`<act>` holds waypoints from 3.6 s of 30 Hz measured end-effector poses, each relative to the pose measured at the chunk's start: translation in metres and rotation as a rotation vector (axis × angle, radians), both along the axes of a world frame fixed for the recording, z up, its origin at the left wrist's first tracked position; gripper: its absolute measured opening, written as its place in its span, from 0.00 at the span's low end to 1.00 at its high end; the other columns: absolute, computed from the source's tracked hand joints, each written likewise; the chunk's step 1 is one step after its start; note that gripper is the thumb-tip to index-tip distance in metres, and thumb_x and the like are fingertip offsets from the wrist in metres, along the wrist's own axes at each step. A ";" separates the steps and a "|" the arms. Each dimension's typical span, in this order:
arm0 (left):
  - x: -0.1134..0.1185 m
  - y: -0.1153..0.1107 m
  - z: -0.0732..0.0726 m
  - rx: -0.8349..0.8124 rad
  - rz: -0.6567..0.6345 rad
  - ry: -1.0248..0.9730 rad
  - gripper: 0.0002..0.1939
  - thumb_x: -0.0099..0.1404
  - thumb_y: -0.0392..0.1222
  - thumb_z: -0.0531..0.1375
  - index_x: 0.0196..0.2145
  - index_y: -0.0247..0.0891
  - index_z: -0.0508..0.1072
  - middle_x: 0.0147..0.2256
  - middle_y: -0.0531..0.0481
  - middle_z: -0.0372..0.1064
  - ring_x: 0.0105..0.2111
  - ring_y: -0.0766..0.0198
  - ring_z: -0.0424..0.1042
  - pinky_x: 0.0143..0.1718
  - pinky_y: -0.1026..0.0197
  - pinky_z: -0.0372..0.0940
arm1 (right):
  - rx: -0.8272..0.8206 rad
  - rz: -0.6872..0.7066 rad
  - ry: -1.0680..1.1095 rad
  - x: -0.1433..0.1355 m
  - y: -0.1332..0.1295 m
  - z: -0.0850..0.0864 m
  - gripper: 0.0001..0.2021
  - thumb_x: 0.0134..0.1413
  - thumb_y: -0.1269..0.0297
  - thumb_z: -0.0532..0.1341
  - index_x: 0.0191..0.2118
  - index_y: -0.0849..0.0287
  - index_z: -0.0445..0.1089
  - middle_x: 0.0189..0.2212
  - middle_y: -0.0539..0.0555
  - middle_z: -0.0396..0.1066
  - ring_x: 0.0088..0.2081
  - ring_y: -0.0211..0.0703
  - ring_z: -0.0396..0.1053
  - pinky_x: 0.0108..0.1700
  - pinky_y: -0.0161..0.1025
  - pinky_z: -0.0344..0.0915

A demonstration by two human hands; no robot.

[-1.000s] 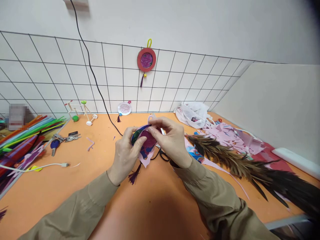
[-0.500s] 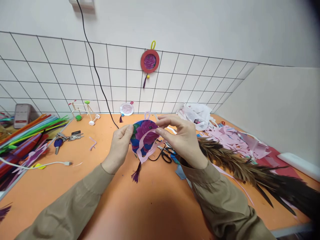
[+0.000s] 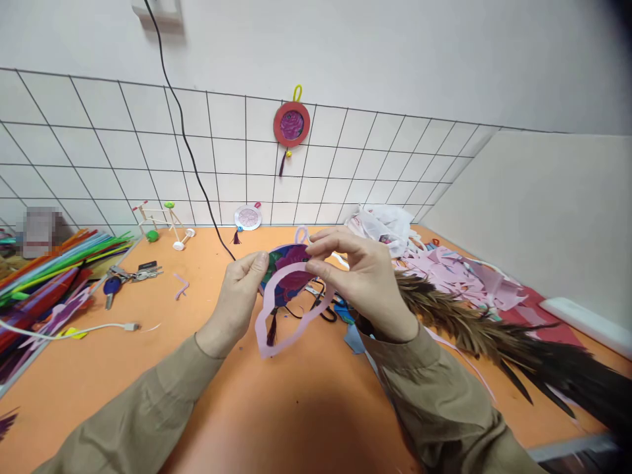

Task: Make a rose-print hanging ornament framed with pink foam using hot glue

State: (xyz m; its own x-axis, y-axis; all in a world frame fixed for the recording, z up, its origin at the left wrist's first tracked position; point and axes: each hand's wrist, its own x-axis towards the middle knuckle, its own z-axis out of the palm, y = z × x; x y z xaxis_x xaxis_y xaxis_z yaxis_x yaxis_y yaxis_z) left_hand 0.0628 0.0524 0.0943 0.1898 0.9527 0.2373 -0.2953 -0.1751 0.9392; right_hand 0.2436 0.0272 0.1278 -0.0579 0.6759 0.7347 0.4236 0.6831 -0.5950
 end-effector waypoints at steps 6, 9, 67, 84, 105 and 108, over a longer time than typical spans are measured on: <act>0.003 -0.007 0.003 0.149 0.084 0.165 0.30 0.61 0.64 0.61 0.15 0.39 0.62 0.15 0.54 0.57 0.19 0.67 0.54 0.23 0.61 0.50 | 0.297 -0.186 -0.246 -0.007 0.003 -0.005 0.05 0.55 0.72 0.66 0.34 0.54 0.75 0.32 0.53 0.77 0.42 0.50 0.73 0.46 0.52 0.68; 0.004 -0.008 -0.001 0.174 0.108 0.227 0.30 0.63 0.65 0.59 0.16 0.39 0.63 0.16 0.54 0.57 0.19 0.66 0.54 0.22 0.61 0.50 | 0.354 -0.229 -0.291 -0.011 0.003 -0.008 0.04 0.56 0.72 0.65 0.34 0.54 0.75 0.29 0.53 0.76 0.40 0.51 0.73 0.45 0.53 0.67; 0.006 -0.011 -0.004 0.033 0.146 -0.025 0.30 0.61 0.67 0.60 0.19 0.37 0.66 0.18 0.55 0.58 0.19 0.68 0.56 0.21 0.64 0.56 | -0.214 0.071 0.318 -0.016 0.007 -0.008 0.10 0.48 0.60 0.69 0.24 0.58 0.72 0.24 0.51 0.74 0.27 0.38 0.69 0.32 0.38 0.69; 0.005 -0.009 -0.007 0.070 0.135 -0.115 0.29 0.60 0.65 0.62 0.19 0.37 0.66 0.18 0.54 0.59 0.20 0.68 0.56 0.20 0.64 0.53 | -0.177 0.118 0.412 -0.017 0.006 -0.007 0.08 0.47 0.64 0.69 0.22 0.58 0.72 0.23 0.50 0.74 0.26 0.37 0.70 0.31 0.37 0.70; 0.006 -0.011 -0.010 0.105 0.135 -0.144 0.28 0.61 0.65 0.62 0.20 0.37 0.68 0.19 0.53 0.62 0.21 0.67 0.58 0.22 0.63 0.56 | -0.142 0.083 0.472 -0.023 0.003 -0.009 0.07 0.45 0.66 0.68 0.22 0.57 0.71 0.23 0.50 0.74 0.27 0.38 0.70 0.30 0.36 0.70; 0.005 -0.011 -0.010 0.108 0.135 -0.154 0.27 0.61 0.64 0.63 0.20 0.36 0.69 0.20 0.53 0.63 0.21 0.68 0.59 0.22 0.64 0.57 | -0.146 0.084 0.484 -0.024 0.003 -0.008 0.07 0.44 0.66 0.69 0.22 0.57 0.71 0.23 0.50 0.74 0.27 0.38 0.71 0.30 0.37 0.71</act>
